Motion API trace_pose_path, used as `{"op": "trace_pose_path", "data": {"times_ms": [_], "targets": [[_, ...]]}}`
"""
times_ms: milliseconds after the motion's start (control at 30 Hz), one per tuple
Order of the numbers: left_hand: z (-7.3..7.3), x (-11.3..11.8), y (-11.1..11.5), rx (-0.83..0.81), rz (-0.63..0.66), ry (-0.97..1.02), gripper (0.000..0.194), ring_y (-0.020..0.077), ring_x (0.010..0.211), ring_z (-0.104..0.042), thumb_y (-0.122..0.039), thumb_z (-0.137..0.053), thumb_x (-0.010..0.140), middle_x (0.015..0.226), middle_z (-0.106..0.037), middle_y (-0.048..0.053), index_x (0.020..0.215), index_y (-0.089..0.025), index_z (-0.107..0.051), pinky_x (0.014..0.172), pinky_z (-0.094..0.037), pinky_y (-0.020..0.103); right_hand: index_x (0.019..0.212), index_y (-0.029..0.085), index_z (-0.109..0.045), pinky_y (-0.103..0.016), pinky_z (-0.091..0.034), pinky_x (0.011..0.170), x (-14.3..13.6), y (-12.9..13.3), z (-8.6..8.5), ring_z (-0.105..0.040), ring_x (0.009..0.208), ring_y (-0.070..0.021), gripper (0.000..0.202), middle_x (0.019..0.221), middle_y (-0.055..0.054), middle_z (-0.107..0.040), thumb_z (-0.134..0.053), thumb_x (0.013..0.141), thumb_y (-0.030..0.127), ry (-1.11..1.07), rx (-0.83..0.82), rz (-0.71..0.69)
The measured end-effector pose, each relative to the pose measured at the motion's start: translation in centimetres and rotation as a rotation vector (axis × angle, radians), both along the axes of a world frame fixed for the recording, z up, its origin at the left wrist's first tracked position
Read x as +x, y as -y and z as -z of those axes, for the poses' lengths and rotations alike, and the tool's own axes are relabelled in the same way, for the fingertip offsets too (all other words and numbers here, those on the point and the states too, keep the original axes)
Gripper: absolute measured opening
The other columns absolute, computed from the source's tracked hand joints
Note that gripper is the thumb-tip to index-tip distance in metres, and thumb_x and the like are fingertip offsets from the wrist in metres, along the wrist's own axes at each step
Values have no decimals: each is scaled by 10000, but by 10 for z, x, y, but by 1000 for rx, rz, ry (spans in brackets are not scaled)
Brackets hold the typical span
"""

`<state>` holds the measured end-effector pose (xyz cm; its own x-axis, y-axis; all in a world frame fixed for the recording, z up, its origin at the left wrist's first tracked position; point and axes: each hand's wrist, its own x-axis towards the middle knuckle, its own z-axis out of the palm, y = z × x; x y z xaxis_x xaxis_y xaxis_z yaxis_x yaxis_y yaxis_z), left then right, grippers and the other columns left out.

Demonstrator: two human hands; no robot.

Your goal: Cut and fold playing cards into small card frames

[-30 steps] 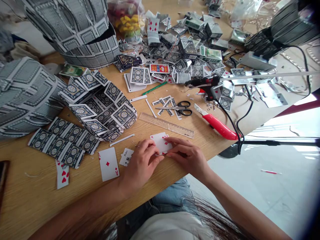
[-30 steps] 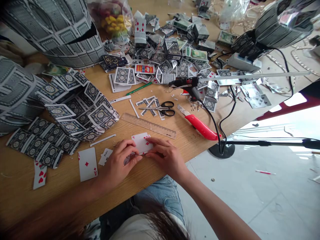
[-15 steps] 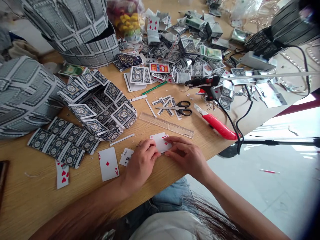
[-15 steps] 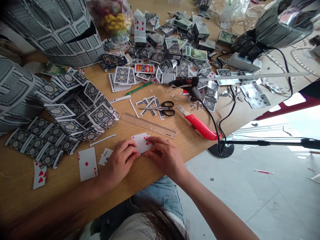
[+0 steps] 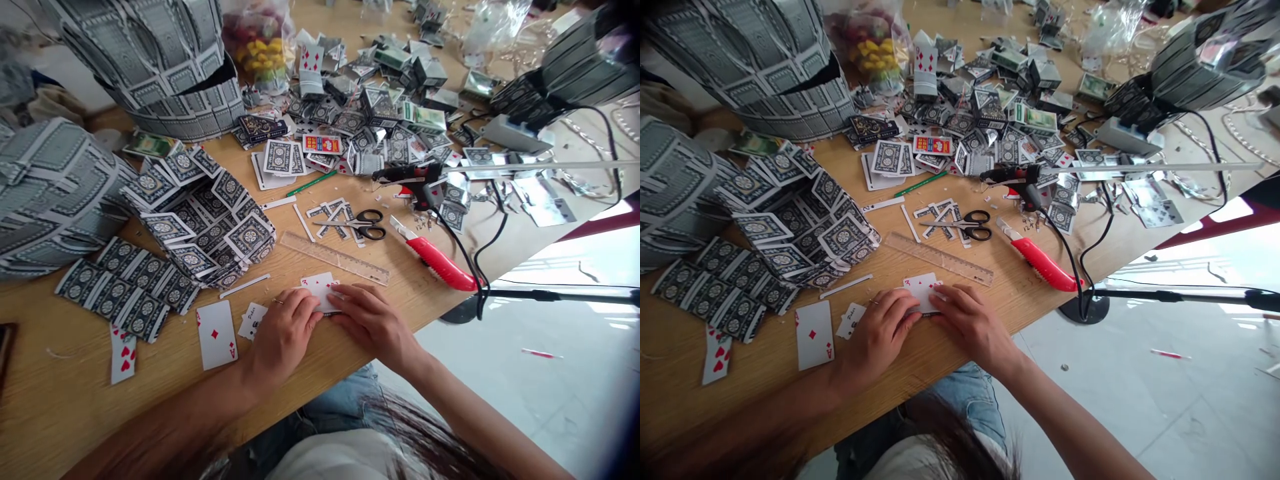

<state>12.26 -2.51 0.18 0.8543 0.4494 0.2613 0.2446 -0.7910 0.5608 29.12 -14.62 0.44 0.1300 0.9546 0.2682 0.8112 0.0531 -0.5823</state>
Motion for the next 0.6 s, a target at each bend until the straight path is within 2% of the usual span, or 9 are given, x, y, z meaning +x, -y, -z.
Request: {"op": "trace_pose_path", "data": {"times_ms": [133, 400, 600], "targets": [[0, 0, 0, -4, 6, 8, 65, 196, 930, -611, -189, -513, 958, 996, -646, 55, 980, -195, -573, 872, -524, 356, 1285, 291, -624, -417, -564, 931, -6, 2, 4, -628, 1082, -229, 357, 1220, -79, -674, -573, 937, 230, -12, -9, 52], [2, -3, 1, 85, 22, 29, 83, 197, 976, -621, -173, -518, 952, 1026, -660, 63, 912, -182, -589, 920, -530, 349, 1283, 240, -614, -437, -561, 929, -7, 4, 5, -618, 1120, -247, 355, 1249, -102, -666, -597, 928, 230, 74, 24, 50], [1, -4, -1, 99, 16, 22, 46, 219, 1056, -615, -182, -560, 932, 1056, -673, 74, 909, -172, -598, 961, -515, 367, 1258, 217, -627, -436, -566, 919, -8, 5, 7, -618, 1113, -252, 361, 1227, -111, -677, -643, 897, 218, 58, 65, 72]]}}
